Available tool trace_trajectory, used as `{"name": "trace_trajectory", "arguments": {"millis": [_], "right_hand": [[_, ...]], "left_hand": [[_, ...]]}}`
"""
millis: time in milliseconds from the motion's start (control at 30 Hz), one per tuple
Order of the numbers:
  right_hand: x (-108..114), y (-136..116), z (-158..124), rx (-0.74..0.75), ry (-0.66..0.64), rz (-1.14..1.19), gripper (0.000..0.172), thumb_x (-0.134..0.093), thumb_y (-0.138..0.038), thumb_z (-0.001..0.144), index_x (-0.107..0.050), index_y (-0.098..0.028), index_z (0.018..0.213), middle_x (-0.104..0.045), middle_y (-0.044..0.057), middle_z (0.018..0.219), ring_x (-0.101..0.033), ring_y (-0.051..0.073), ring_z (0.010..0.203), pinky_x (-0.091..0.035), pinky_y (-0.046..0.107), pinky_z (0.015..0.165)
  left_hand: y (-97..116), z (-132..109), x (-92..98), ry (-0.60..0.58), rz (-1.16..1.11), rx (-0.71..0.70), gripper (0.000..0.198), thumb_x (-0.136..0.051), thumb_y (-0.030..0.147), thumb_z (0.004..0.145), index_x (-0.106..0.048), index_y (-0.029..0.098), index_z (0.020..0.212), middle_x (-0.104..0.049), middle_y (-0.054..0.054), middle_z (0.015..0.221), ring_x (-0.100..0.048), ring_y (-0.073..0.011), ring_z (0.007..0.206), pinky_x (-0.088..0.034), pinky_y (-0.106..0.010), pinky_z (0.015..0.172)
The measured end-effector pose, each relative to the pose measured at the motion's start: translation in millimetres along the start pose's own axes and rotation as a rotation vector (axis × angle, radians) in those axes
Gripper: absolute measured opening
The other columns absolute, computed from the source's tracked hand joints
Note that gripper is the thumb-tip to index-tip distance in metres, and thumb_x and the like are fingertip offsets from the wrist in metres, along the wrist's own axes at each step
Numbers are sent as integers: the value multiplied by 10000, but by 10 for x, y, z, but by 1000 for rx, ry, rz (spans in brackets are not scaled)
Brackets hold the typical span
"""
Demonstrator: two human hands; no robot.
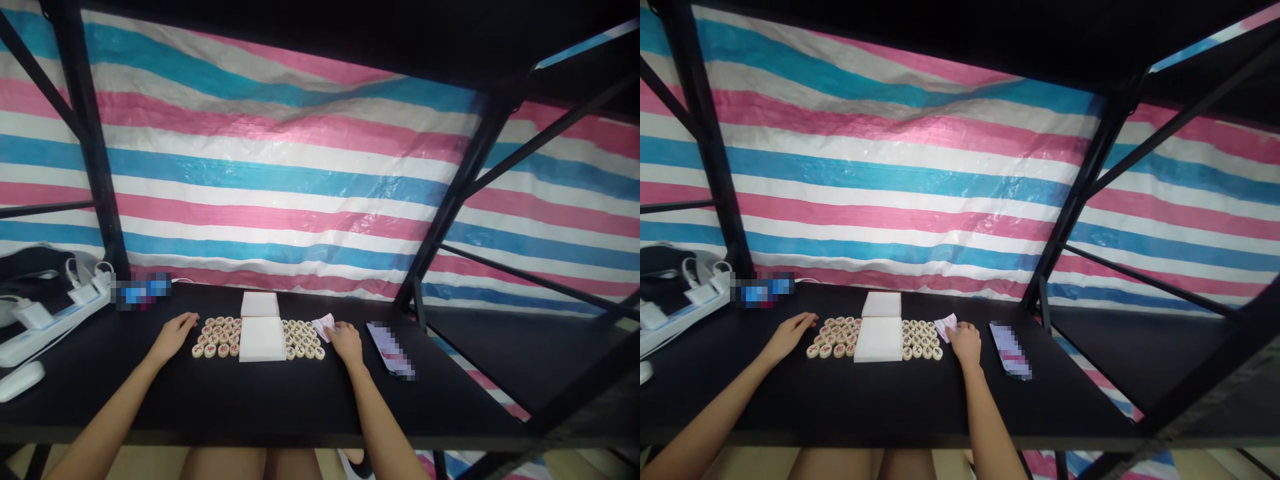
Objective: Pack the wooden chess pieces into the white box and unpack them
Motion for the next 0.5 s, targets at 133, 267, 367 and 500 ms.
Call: {"name": "trace_trajectory", "arguments": {"millis": [133, 267, 367, 500], "right_hand": [[15, 70, 25, -13, 8, 100, 314, -559, -350, 770, -565, -186, 1037, -654, 79, 956, -599, 242, 919, -415, 300, 751], [20, 103, 45, -4, 35, 220, 357, -536, -282, 739, -534, -207, 1088, -665, 19, 846, -624, 188, 758, -423, 258, 673], [49, 89, 63, 23, 79, 308, 347, -509, -265, 716, -564, -194, 1051, -656, 14, 803, -622, 185, 732, -434, 264, 685], [131, 76, 83, 45, 155, 416, 393, -478, -364, 733, -585, -157, 1049, -647, 45, 815, -618, 204, 777, -451, 281, 712]], "left_hand": [[0, -8, 6, -1, 0, 17, 466, -376, 560, 808, -654, 197, 901, -725, -58, 908, -639, -269, 931, -438, -327, 846], [19, -15, 15, 0, -6, 15, 469, -377, 564, 807, -655, 196, 893, -726, -56, 889, -642, -268, 925, -442, -324, 838], [27, -14, 21, 4, -5, 6, 463, -378, 561, 815, -655, 197, 888, -723, -53, 865, -642, -266, 916, -442, -324, 831], [2, -11, 30, 19, -27, 13, 452, -396, 557, 807, -660, 197, 872, -728, -51, 855, -653, -264, 897, -454, -316, 816]]}}
Point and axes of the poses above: each hand's wrist, its own z-axis towards the middle knuckle, its own x-axis out of the back of the hand, y = z × x, the point moved 10 cm from there along z, towards the middle knuckle
